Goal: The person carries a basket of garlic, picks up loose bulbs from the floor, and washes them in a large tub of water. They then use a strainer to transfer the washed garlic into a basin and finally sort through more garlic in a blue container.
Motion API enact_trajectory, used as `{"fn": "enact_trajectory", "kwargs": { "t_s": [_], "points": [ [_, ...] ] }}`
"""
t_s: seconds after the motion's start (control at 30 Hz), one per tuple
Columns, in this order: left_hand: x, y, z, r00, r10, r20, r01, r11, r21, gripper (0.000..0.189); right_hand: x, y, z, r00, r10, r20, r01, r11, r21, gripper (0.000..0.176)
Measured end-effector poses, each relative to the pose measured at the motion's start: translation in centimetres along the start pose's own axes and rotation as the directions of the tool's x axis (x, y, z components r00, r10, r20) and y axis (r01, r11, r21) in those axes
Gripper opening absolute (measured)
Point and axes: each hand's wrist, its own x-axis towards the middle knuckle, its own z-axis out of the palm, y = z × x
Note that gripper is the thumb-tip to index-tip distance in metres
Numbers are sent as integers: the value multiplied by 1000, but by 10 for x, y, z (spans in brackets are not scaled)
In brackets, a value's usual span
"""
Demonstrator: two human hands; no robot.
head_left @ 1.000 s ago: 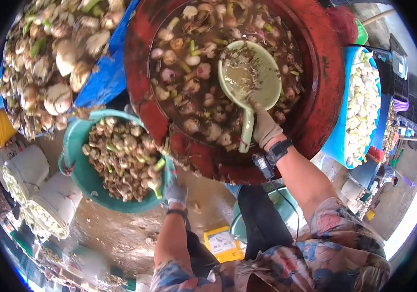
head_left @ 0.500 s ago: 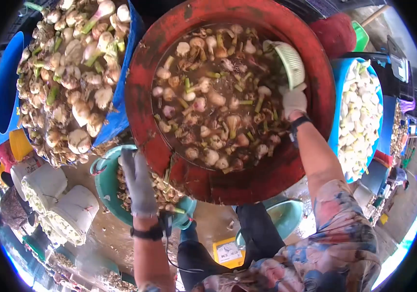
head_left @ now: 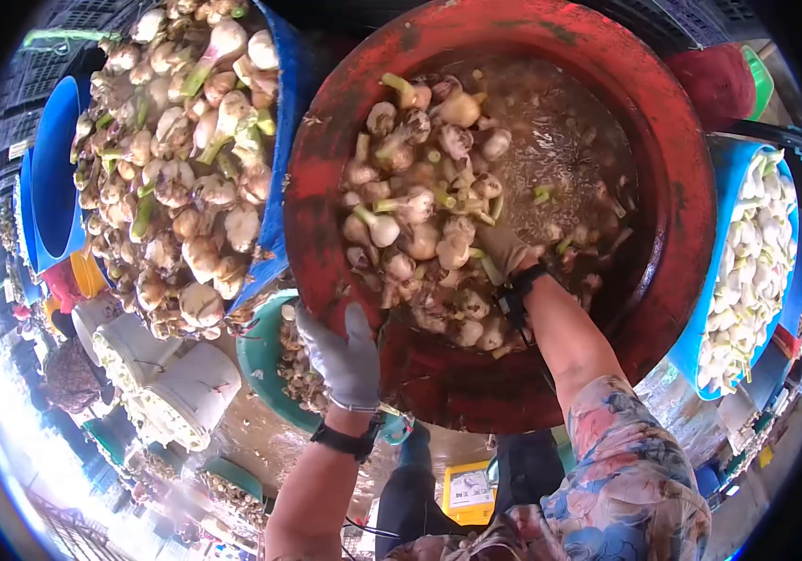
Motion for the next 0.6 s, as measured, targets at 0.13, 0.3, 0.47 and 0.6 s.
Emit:
{"fn": "enact_trajectory", "kwargs": {
  "t_s": [0.13, 0.3, 0.47, 0.6],
  "points": [
    [1, 11, -5, 999, -33, 43, 32, 999, 26, 79, -21, 14, -5, 933, -314, -176, 358, 854, 377, 31],
    [-2, 10, -3, 1000, 21, 13, -21, 999, 27, 82, -91, -20, -37, 987, -163, -16, 163, 984, 65, 37],
    [31, -58, 29, 929, 365, 64, -299, 841, -452, 79, -203, -131, -53, 822, -531, -203, 562, 705, 433, 41],
    [8, 33, -128, 815, 363, 453, 136, 639, -757, 79, -266, -172, -35, 885, -430, -178, 461, 753, 470, 40]
  ]
}}
